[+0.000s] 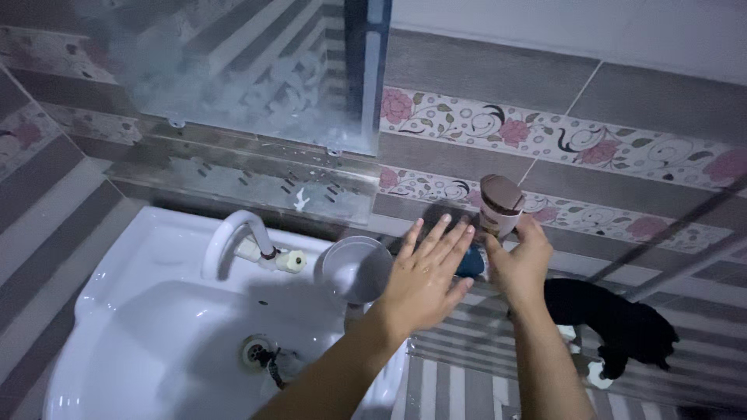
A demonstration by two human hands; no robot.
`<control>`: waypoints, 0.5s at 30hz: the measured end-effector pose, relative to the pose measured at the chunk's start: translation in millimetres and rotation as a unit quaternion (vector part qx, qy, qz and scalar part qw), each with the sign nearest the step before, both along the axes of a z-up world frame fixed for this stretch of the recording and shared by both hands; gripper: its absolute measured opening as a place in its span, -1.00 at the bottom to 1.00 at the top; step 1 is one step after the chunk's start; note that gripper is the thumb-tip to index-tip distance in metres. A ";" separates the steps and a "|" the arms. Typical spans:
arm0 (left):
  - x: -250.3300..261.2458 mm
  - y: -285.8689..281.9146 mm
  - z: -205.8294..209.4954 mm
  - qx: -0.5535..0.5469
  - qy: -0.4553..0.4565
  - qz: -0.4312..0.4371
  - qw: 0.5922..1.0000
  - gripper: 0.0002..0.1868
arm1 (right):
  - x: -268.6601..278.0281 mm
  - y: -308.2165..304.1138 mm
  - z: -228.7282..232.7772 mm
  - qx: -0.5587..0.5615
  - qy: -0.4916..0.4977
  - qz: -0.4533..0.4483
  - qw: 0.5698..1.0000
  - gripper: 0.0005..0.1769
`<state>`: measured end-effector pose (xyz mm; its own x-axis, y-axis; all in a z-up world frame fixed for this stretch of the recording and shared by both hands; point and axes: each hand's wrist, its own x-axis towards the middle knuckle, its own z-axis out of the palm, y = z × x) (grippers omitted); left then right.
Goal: The person washes their hands under running water in a sink. They use a plastic cup to scoop water and pour it over their hands repeatedly. The person then dries their hands with a dark cloth.
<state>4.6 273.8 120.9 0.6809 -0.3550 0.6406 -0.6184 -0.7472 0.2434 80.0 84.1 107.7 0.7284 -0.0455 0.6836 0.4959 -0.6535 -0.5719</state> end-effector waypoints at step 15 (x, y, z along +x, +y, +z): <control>6.8 1.2 -19.5 0.034 0.057 0.042 0.997 -0.18 | 3.5 -7.4 -22.1 0.159 0.171 -0.001 0.972 -0.58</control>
